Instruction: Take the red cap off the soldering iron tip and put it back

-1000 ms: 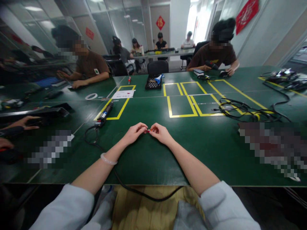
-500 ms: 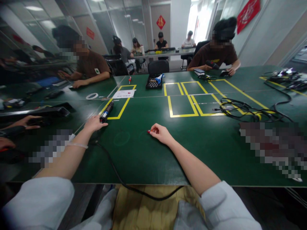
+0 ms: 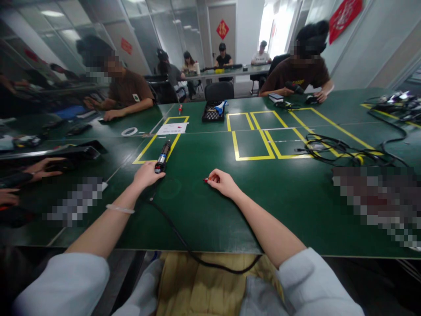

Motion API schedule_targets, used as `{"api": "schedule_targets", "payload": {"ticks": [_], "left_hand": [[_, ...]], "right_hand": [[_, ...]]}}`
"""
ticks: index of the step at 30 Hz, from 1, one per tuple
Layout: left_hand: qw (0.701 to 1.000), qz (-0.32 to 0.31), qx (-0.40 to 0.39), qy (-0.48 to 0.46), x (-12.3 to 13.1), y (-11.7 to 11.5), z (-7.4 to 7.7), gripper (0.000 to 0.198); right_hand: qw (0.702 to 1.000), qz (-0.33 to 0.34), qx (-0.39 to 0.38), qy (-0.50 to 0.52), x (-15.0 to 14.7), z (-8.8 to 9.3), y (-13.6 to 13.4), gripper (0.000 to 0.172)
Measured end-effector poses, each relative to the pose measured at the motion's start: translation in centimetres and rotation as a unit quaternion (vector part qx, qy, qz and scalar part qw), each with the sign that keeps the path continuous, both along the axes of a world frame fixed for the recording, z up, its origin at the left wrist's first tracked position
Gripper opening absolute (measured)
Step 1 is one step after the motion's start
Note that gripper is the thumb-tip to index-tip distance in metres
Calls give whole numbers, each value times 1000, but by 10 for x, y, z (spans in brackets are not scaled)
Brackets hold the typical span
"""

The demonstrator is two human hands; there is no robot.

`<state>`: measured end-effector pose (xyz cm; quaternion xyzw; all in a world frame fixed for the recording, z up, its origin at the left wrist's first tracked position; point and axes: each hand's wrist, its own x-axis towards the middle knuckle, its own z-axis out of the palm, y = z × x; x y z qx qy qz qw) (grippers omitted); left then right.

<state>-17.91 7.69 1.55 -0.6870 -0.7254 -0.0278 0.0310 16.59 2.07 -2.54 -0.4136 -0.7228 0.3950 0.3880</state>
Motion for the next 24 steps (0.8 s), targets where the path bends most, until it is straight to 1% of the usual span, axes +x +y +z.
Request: {"api": "schedule_targets", "payload": {"ticks": [5, 8, 13, 18, 21, 24], "left_hand": [[997, -66, 13, -26, 55, -22, -3, 61], [994, -101, 10, -38, 87, -34, -3, 60], [985, -163, 13, -54, 131, -52, -1, 59], [973, -218, 16, -75, 158, -61, -4, 55], [967, -240, 19, -79, 166, -62, -5, 56], [966, -248, 21, -75, 168, -63, -5, 58]], "right_hand": [[1000, -5, -2, -3, 0, 1, 0, 17], [1000, -8, 0, 2, 0, 0, 0, 18], [999, -29, 20, 1, -1, -1, 1, 17], [998, -41, 43, -18, -1, -5, 2, 14], [997, -44, 49, -37, 0, -8, 3, 13], [997, -37, 53, -39, 0, -9, 4, 13]]}}
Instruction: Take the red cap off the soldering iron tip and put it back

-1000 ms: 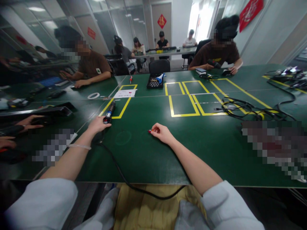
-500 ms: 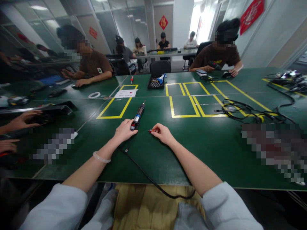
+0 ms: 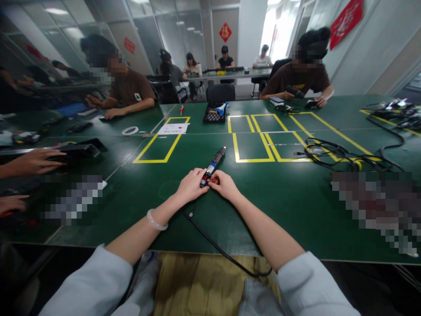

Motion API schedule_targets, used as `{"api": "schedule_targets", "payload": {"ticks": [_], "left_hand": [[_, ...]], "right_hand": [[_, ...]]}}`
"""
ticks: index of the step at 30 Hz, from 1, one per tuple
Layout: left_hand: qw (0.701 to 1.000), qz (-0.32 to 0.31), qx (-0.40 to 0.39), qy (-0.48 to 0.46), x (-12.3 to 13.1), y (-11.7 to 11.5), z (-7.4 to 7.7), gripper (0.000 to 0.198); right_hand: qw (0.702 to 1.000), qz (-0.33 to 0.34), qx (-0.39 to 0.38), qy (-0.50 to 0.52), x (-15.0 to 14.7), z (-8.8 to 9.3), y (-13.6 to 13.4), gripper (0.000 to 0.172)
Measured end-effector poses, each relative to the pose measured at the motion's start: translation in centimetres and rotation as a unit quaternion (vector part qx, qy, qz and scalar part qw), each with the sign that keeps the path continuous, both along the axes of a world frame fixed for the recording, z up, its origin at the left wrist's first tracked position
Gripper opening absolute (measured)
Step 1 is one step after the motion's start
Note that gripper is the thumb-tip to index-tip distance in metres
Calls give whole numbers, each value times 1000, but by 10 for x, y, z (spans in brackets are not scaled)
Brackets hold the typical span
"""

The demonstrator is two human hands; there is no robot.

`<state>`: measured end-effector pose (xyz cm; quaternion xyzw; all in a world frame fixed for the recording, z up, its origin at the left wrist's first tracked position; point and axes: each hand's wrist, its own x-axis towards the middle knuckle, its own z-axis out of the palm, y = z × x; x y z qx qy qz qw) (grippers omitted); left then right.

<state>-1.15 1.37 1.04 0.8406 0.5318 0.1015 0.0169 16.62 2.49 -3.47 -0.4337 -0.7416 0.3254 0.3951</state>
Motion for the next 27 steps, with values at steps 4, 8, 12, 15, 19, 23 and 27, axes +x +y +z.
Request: {"api": "schedule_targets", "payload": {"ticks": [4, 8, 12, 15, 19, 23, 27], "left_hand": [[1000, 0, -4, -2, -1, 0, 0, 57], [1000, -2, -4, -7, -2, 1, -3, 59], [1000, -2, -3, -8, -3, 1, -3, 59], [1000, -4, 9, -1, -2, 0, -3, 60], [1000, 4, 25, 2, 1, -2, -4, 58], [999, 28, 30, 4, 6, -2, -7, 54], [998, 29, 47, 10, 6, -1, -10, 55]], "right_hand": [[999, 28, 28, -6, 1, 1, 1, 13], [997, 31, 52, -40, 3, 5, -1, 7], [996, 7, 70, -54, 2, 10, -4, 3], [996, 7, 73, -56, 1, 11, -4, 4], [995, 8, 78, -56, 1, 8, -2, 9], [996, 7, 79, -48, 2, 6, -2, 11], [997, 12, 67, -18, 2, 5, -3, 10]]}}
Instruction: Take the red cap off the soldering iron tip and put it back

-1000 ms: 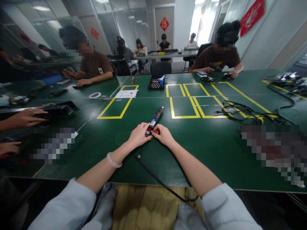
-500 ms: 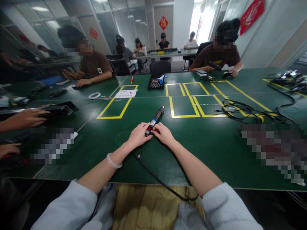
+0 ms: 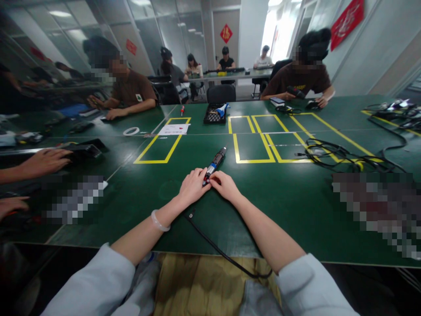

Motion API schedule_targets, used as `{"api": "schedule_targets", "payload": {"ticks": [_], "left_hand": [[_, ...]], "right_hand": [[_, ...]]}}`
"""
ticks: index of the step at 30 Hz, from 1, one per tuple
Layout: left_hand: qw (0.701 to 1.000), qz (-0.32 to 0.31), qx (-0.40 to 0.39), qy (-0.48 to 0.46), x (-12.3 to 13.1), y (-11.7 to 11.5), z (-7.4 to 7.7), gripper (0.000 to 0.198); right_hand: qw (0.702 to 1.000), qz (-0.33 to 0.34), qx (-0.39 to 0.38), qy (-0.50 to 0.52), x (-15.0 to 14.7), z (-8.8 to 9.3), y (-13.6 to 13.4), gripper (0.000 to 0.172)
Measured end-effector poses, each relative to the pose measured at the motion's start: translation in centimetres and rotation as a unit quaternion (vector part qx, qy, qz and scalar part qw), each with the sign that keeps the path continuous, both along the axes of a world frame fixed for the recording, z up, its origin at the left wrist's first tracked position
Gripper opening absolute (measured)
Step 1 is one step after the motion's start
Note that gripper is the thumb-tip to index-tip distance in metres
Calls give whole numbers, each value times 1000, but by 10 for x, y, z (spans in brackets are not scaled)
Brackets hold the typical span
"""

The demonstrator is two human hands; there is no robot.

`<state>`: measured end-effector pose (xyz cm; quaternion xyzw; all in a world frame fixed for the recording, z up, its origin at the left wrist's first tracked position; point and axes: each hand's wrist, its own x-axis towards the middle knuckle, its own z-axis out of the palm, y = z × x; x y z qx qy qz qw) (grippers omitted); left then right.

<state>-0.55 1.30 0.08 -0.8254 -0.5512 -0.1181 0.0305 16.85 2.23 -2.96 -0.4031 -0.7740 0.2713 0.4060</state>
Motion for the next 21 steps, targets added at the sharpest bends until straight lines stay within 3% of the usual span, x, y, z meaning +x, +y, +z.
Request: {"api": "schedule_targets", "payload": {"ticks": [9, 21], "left_hand": [[1000, 13, -9, 20, -30, 8, 4, 63], [985, 159, -46, 55, -139, 56, 7, 65]], "right_hand": [[1000, -2, -22, -1, 1, 0, 1, 13], [999, 4, -21, -40, 2, -2, 3, 10]]}}
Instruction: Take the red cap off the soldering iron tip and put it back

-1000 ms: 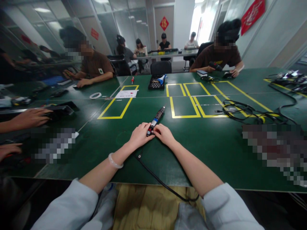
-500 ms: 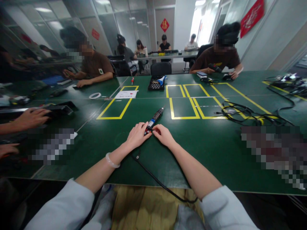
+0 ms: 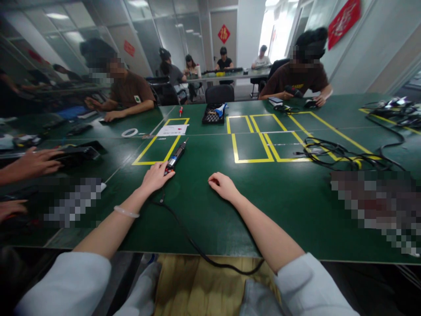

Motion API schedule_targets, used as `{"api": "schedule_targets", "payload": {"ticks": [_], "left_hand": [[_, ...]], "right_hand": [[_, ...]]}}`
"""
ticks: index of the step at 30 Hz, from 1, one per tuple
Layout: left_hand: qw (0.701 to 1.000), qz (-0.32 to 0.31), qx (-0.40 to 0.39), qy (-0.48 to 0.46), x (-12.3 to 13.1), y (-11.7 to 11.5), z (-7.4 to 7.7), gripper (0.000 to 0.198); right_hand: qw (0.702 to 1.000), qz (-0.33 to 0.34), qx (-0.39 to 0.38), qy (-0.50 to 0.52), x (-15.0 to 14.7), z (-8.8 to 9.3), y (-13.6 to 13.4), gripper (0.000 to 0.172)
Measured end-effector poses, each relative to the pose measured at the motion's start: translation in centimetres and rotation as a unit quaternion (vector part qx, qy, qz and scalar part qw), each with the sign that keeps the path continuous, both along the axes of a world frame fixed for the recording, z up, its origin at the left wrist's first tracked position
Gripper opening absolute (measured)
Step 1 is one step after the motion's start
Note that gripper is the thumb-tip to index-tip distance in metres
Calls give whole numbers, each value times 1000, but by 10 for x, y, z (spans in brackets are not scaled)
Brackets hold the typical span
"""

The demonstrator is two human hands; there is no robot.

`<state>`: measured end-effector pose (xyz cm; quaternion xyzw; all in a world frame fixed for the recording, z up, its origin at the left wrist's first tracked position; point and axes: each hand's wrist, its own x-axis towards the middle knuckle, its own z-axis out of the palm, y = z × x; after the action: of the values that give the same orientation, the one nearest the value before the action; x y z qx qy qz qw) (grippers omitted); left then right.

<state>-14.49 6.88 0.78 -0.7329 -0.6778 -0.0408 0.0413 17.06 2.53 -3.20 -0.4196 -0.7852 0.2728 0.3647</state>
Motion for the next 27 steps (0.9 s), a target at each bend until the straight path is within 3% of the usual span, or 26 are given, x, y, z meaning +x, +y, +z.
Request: {"api": "schedule_targets", "payload": {"ticks": [6, 11, 18, 22, 27], "left_hand": [[997, 73, 0, 18, -51, 27, 2, 65], [994, 108, 13, 11, -76, 41, 3, 64], [984, 103, 138, 43, -69, 34, -5, 47], [984, 80, 151, 58, -62, 31, -6, 37], [981, 95, 168, -4, -55, 38, 2, 35]], "right_hand": [[1000, 2, -3, -4, -1, 1, -1, 9], [1000, 5, -1, -6, -1, 1, 0, 9], [1000, 3, 6, -20, -1, -1, 1, 9], [1000, 3, 8, -24, -1, 0, 0, 9], [1000, 1, 9, -28, -1, 1, 0, 9]]}}
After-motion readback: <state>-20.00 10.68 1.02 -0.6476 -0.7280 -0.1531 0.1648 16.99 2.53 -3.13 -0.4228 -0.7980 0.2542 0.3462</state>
